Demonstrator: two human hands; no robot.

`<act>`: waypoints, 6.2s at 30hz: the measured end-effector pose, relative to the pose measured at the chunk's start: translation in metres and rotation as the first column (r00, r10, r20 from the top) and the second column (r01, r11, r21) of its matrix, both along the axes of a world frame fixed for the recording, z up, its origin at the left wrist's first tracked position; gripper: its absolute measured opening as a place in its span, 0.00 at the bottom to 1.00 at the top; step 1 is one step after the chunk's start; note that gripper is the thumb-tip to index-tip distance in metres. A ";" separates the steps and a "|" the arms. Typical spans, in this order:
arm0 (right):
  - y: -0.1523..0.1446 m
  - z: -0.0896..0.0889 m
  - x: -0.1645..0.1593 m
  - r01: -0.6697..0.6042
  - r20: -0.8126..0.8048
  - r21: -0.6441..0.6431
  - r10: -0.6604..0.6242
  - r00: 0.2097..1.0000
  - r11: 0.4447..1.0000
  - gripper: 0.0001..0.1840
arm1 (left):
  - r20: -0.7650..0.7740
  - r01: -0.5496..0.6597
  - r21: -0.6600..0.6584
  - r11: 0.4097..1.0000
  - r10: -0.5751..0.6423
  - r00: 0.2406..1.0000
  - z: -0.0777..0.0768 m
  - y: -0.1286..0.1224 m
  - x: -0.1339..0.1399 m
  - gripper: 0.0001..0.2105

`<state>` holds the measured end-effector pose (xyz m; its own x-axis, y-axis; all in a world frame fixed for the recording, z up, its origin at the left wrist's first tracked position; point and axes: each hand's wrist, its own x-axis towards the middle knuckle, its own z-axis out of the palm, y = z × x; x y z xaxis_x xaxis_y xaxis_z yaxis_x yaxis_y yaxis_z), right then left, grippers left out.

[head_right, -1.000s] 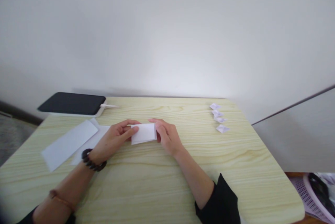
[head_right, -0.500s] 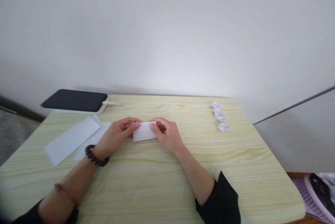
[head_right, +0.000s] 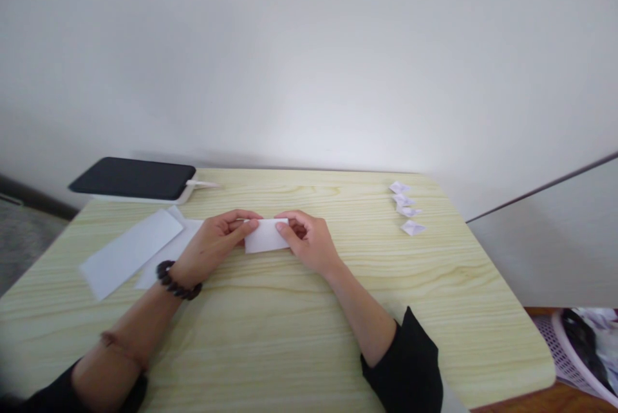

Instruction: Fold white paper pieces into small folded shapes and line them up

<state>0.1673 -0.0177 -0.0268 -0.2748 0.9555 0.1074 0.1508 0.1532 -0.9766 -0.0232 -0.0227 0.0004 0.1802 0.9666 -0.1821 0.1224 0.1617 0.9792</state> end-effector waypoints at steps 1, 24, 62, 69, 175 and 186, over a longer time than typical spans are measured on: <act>0.000 0.000 0.000 -0.001 -0.004 -0.002 0.001 1.000 1.000 0.14 | 0.011 0.003 -0.002 1.000 -0.003 1.000 0.000 0.000 0.000 0.19; -0.001 0.005 -0.001 0.033 0.034 -0.023 -0.032 0.999 0.999 0.19 | -0.055 -0.028 0.046 0.999 0.031 0.998 -0.003 -0.001 -0.001 0.19; -0.002 0.009 -0.001 0.038 0.040 -0.037 -0.036 0.999 0.999 0.16 | -0.118 -0.029 0.059 0.998 0.036 0.992 0.002 -0.002 0.003 0.18; -0.001 0.007 -0.001 0.030 0.045 -0.033 -0.029 0.999 0.999 0.17 | -0.133 -0.030 0.064 0.997 0.039 0.990 0.003 -0.003 0.004 0.19; 0.001 0.008 0.002 -0.006 -0.042 -0.091 0.002 0.999 0.996 0.14 | 0.527 0.292 -0.359 0.886 -0.065 0.847 -0.001 0.002 -0.007 0.33; 0.000 0.008 0.001 -0.020 -0.052 -0.109 0.015 0.999 0.994 0.14 | 0.412 0.207 -0.260 0.943 -0.085 0.907 -0.005 -0.002 -0.003 0.12</act>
